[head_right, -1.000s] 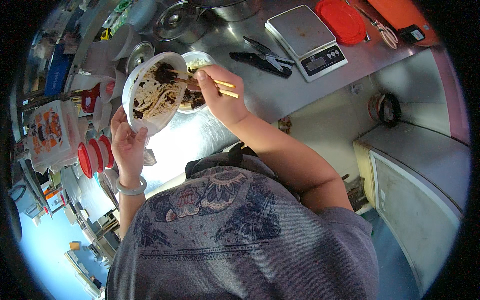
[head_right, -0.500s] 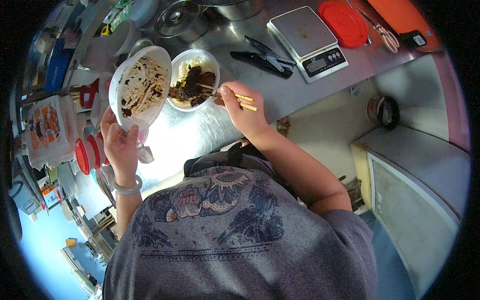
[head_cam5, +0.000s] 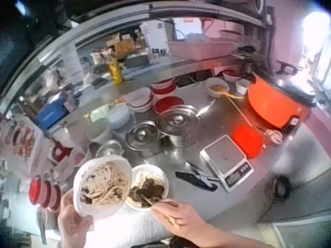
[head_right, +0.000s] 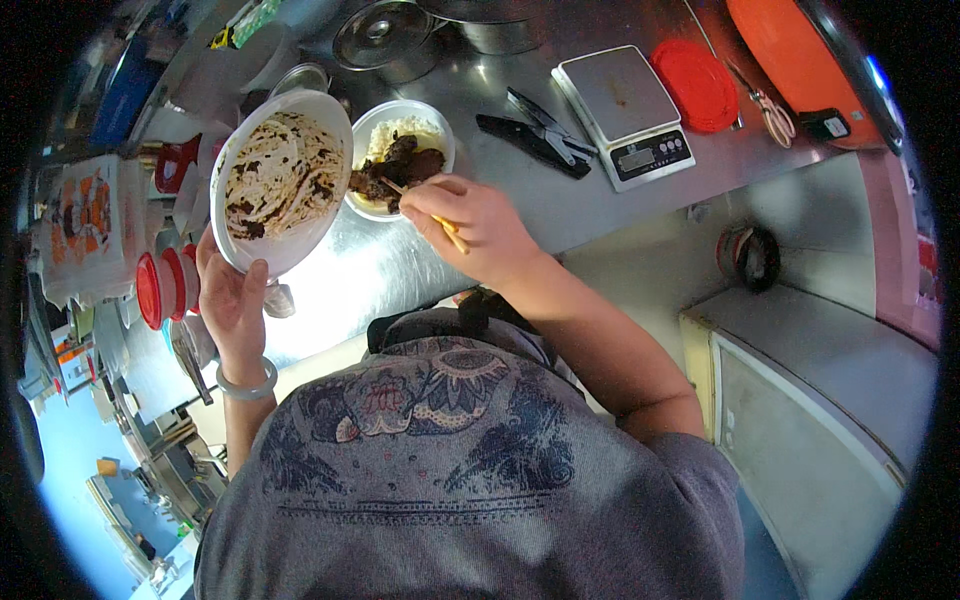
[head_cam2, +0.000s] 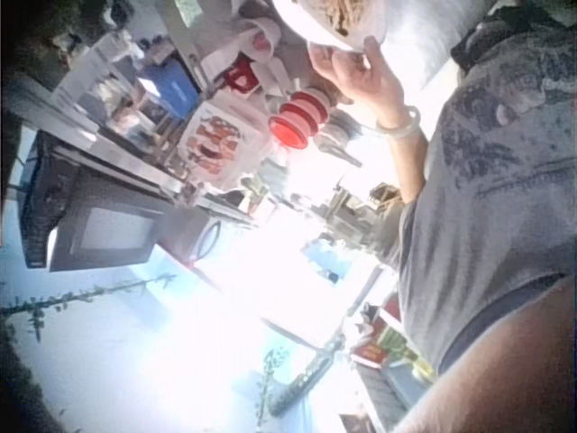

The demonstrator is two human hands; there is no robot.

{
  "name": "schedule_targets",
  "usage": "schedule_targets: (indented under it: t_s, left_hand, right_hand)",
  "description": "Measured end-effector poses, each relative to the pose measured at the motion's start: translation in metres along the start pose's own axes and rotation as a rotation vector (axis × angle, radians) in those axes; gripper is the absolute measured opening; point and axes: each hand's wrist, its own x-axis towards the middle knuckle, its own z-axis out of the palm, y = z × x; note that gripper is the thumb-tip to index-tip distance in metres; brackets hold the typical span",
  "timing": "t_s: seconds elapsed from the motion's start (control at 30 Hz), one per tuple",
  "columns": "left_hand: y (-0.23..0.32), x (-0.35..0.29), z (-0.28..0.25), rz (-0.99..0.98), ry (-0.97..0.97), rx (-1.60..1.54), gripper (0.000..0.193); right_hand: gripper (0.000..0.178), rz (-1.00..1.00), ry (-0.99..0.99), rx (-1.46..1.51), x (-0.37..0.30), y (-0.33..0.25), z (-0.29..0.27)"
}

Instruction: The person assembles a meal by placing rice into a bowl, adding fried eggs, and topping with a dark sauce and a packet of seasoned shredded meat. They use chopsticks to transfer ingredients and arrange them in the bowl.

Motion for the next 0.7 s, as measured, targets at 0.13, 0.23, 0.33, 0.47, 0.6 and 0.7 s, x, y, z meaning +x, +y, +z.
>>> schedule_targets:
  t_s: [0.13,0.23,0.33,0.47,0.6,0.7]
  left_hand:
    - [-0.008,-0.005,-0.005,-0.004,0.026,-0.007,0.017]
    - [-0.010,-0.010,-0.009,-0.026,0.043,-0.019,0.014]
    - [-0.013,-0.016,-0.012,-0.022,0.055,-0.011,0.012]
    - [-0.029,-0.028,-0.016,-0.104,0.122,-0.212,0.012]
    - [-0.059,-0.052,-0.020,-0.319,0.231,-0.634,0.017]
    - [-0.084,-0.083,-0.026,-0.554,0.343,-0.897,0.018]
  right_hand:
    - [0.013,-0.043,-0.012,0.019,0.012,-0.005,-0.006]
    - [0.010,0.007,-0.009,-0.070,0.032,-0.003,-0.013]
    - [0.009,0.124,-0.064,-0.129,0.055,-0.002,-0.011]
    - [0.018,0.147,-0.163,-0.174,0.082,-0.007,-0.007]
    - [0.018,0.125,-0.246,-0.192,0.089,-0.019,-0.006]
    - [0.019,0.261,-0.259,-0.101,0.086,-0.024,-0.005]
